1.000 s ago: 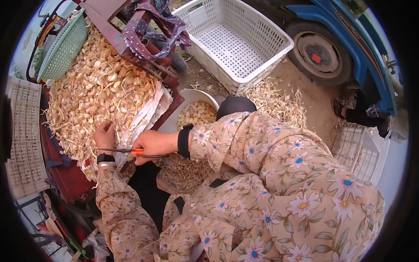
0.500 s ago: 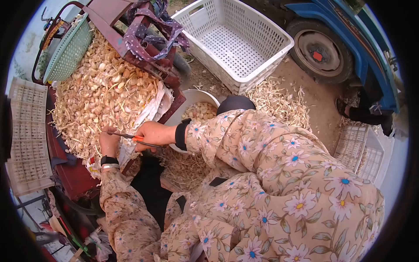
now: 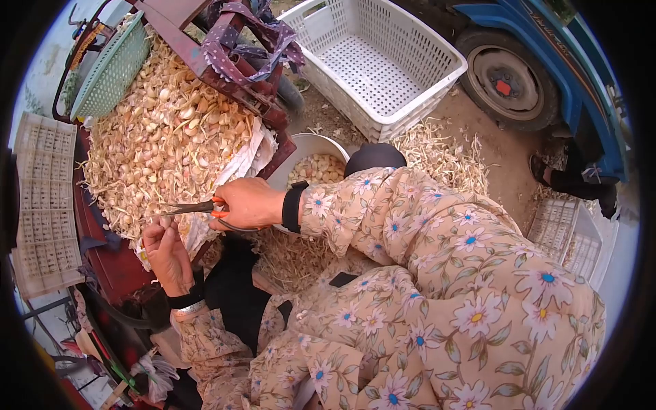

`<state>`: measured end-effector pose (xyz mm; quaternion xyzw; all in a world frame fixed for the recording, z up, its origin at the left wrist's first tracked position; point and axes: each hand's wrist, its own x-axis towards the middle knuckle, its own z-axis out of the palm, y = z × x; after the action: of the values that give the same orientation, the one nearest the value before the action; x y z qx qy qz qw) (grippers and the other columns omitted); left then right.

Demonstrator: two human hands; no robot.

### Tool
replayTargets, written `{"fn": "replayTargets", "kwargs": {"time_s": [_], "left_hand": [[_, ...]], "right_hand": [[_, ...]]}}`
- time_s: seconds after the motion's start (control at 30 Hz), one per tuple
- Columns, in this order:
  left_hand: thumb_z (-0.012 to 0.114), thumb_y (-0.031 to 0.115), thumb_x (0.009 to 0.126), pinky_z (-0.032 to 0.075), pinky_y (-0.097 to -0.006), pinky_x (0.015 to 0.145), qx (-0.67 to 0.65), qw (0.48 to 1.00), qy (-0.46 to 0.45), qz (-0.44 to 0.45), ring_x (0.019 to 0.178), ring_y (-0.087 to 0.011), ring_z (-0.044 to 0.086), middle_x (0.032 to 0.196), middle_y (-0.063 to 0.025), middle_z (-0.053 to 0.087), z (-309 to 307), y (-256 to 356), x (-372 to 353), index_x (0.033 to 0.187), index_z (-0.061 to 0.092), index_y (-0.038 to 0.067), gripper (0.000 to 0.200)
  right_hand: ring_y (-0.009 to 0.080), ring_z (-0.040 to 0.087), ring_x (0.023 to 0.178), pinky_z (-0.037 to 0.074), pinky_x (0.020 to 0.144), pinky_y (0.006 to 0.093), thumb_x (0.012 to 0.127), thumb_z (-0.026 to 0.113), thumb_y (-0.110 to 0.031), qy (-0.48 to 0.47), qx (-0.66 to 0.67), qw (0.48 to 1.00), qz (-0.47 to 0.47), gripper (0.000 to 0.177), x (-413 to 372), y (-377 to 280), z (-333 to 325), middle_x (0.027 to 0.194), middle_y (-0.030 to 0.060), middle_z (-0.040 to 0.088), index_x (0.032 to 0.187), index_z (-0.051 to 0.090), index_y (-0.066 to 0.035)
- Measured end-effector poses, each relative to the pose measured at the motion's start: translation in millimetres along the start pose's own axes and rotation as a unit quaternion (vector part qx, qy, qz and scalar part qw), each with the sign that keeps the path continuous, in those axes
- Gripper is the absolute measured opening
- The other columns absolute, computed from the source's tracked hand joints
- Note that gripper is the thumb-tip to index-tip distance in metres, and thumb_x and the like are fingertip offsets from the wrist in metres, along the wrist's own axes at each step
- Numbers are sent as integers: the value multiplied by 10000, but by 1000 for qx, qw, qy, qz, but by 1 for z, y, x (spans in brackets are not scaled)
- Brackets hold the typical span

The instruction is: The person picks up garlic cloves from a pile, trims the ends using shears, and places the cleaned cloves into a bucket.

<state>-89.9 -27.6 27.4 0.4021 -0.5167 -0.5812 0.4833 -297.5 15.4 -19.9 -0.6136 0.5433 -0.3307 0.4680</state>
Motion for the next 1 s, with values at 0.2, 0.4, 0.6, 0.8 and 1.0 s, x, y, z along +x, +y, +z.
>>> {"fn": "replayTargets", "kwargs": {"time_s": [0.2, 0.4, 0.6, 0.8, 1.0], "left_hand": [[589, -98, 753, 428, -301, 863, 102, 994, 48, 3, 954, -168, 530, 1088, -121, 504, 11, 4, -10, 838, 495, 29, 179], [599, -132, 732, 439, -256, 816, 143, 988, 49, 32, 861, -135, 553, 1074, -132, 507, 21, 6, -15, 862, 485, 29, 236], [605, -125, 737, 448, -242, 793, 138, 989, 42, 39, 826, -118, 553, 1008, -120, 530, 19, 5, -22, 864, 479, 22, 232], [628, -108, 720, 457, -228, 751, 274, 959, 61, 33, 818, -118, 557, 947, -79, 559, -1, 22, -55, 872, 528, 5, 213], [699, -9, 614, 476, -268, 673, 723, 646, -91, -227, 732, -197, 587, 875, -124, 582, -125, 59, -116, 801, 611, -17, 207]], "right_hand": [[316, 594, 774, 447, 668, 385, 710, 674, -455, 11, -33, 999, -41, 488, -1, 4, 4, 781, 141, 600, 890, 575, -13], [330, 588, 695, 446, 607, 384, 725, 667, -456, 30, -22, 996, -77, 450, -3, 8, 6, 697, 150, 590, 801, 589, -19], [226, 572, 513, 446, 490, 317, 766, 615, -510, -24, 84, 994, -62, 503, -7, 7, 7, 574, 102, 569, 668, 568, -19], [103, 511, 458, 407, 410, 232, 797, 533, -582, -48, 268, 955, 114, 576, 2, 7, -6, 540, 43, 533, 650, 554, -25], [99, 467, 445, 372, 414, 235, 813, 536, -550, -57, 268, 960, 61, 535, 5, 13, -2, 516, 18, 483, 641, 516, -44]]}}
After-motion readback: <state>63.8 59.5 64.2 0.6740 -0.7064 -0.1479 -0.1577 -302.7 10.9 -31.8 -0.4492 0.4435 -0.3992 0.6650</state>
